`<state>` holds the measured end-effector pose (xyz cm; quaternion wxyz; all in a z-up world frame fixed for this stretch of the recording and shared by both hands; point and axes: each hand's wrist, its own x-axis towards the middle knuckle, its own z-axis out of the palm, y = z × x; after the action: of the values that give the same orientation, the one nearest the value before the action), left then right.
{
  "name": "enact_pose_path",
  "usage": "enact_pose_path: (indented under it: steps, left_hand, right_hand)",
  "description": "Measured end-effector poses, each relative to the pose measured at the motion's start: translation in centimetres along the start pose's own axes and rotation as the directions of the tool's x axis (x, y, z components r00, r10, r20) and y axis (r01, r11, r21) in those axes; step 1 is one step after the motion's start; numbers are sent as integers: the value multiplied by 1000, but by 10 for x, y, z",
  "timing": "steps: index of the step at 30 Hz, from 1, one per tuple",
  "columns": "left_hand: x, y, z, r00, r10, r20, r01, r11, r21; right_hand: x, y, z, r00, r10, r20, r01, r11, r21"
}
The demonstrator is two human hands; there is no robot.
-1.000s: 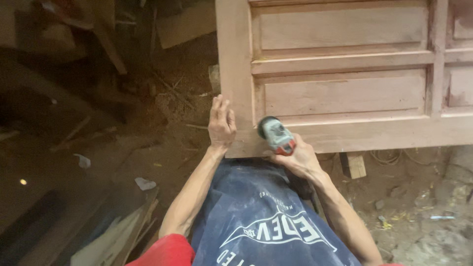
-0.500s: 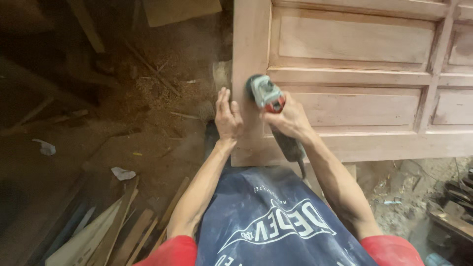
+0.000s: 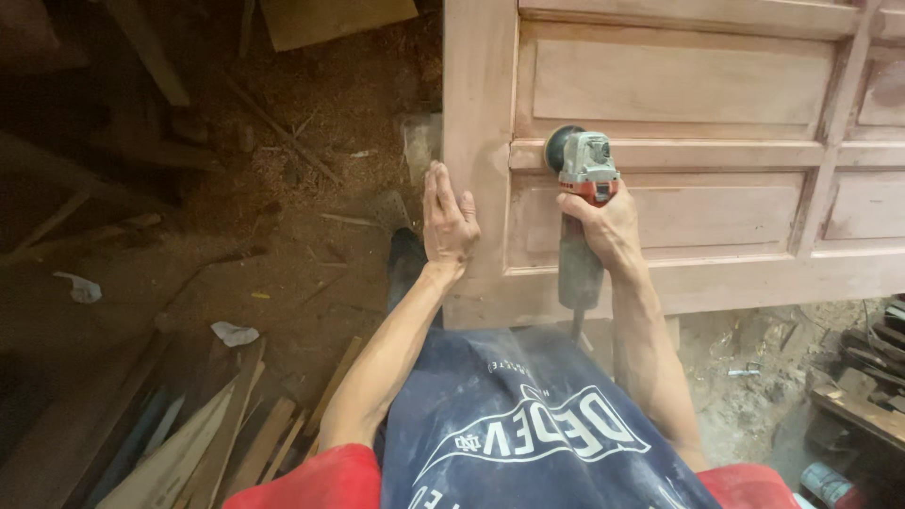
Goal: The person uses a handheld electric sander to smooth the surface of a large wooden door. They move the sander across the panels and edges, holding the door steady with the other hand.
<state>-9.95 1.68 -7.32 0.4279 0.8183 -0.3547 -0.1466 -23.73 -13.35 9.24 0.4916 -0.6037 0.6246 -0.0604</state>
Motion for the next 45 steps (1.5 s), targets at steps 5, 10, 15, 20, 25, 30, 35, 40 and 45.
enact_pose_path:
  steps: [5, 10, 15, 20, 25, 30, 35, 40, 45]
  left_hand:
    - [2, 1, -2, 1000, -10, -13, 9, 998, -68]
    - [-1, 1, -6, 999, -21, -24, 18, 992, -125]
    - [-2, 2, -6, 998, -36, -44, 28, 986, -162]
    - [-1, 1, -6, 1000, -19, -15, 17, 991, -132]
    - [2, 5, -12, 1000, -27, -1, 27, 991, -127]
    - [34, 8, -1, 997, 3, -76, -8, 998, -57]
    - [96, 10, 30, 975, 9, -223, -45, 987, -155]
    - [147, 22, 49, 982, -100, -163, 105, 994, 21]
    - [158, 44, 41, 978, -203, -51, 209, 941, 267]
  right_hand:
    - [-6, -13, 35, 995, -96, 25, 98, 989, -112]
    - [-15, -22, 56, 996, -27, 81, 33, 996, -83]
    - [-20, -15, 33, 999, -41, -23, 40, 998, -52]
    - [-26, -8, 40, 1000, -29, 5, 29, 999, -38]
    - [-25, -16, 47, 997, -8, 80, 21, 988, -155]
    - [3, -39, 42, 980, -106, 172, 162, 918, -361]
    - [46, -72, 43, 972, -113, 207, 139, 983, -117]
    - [115, -112, 49, 966, -175, 192, 206, 967, -152]
    - [197, -163, 67, 923, -328, 203, 347, 935, -67]
